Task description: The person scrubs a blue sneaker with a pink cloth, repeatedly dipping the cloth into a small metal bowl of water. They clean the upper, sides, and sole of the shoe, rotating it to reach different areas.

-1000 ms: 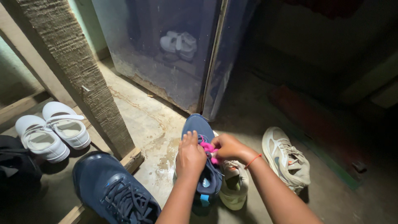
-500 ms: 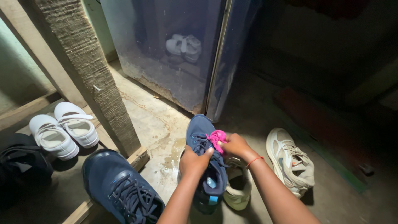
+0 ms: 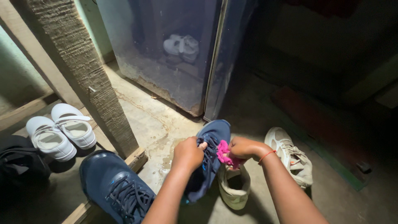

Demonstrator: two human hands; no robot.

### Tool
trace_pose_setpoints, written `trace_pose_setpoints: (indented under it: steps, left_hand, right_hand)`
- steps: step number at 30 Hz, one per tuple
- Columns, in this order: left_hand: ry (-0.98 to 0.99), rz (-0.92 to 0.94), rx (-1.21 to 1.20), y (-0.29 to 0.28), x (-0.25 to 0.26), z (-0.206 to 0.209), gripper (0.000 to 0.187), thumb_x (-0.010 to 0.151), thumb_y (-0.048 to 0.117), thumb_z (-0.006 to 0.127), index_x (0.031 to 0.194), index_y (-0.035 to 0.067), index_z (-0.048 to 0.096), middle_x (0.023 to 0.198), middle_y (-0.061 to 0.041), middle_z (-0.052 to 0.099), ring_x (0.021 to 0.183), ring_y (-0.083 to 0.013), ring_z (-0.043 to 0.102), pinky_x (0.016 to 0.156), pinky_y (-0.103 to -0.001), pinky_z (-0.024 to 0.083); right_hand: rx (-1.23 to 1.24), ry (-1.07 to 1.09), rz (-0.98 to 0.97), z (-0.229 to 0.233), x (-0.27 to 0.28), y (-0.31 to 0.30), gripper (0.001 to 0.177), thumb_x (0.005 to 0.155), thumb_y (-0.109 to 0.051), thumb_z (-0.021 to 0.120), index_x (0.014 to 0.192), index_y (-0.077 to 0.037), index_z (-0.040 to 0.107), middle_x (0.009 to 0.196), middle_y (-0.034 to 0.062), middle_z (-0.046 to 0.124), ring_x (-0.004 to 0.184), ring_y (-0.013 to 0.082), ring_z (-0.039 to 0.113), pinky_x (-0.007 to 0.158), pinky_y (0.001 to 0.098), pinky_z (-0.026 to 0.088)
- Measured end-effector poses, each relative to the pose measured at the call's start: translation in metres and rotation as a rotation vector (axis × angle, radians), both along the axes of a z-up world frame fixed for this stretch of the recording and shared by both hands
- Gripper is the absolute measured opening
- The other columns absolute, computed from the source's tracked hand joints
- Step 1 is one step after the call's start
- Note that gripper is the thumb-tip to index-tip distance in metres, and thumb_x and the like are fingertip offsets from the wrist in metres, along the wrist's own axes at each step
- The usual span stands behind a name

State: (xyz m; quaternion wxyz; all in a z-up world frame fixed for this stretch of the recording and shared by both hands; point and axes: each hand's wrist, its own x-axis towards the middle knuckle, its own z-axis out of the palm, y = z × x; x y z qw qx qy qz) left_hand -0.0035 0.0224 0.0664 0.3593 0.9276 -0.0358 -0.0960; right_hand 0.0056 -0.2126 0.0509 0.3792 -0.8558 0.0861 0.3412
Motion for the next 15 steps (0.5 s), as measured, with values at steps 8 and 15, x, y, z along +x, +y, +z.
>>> trace_pose_setpoints:
  steps: [8, 15]
  left_hand:
    - [-0.079, -0.26, 0.096, 0.012, 0.003, 0.037, 0.029, 0.086, 0.034, 0.075, 0.11, 0.018, 0.075, 0.106, -0.016, 0.073, 0.105, -0.0376, 0.067, 0.09, -0.049, 0.052]
    - [-0.113, -0.407, 0.125, 0.016, 0.01, 0.05, 0.033, 0.084, 0.019, 0.07, 0.115, 0.029, 0.075, 0.107, -0.014, 0.072, 0.104, -0.0347, 0.067, 0.088, -0.046, 0.053]
  right_hand:
    - [-0.083, -0.32, -0.044, 0.081, -0.011, 0.019, 0.022, 0.089, -0.027, 0.062, 0.102, -0.012, 0.072, 0.076, 0.0024, 0.071, 0.065, 0.0127, 0.063, 0.057, 0.0321, 0.05]
    - [-0.161, -0.41, 0.153, 0.075, -0.013, 0.035, 0.042, 0.083, -0.043, 0.075, 0.114, -0.015, 0.076, 0.091, 0.0071, 0.08, 0.082, 0.0131, 0.073, 0.076, 0.0296, 0.055]
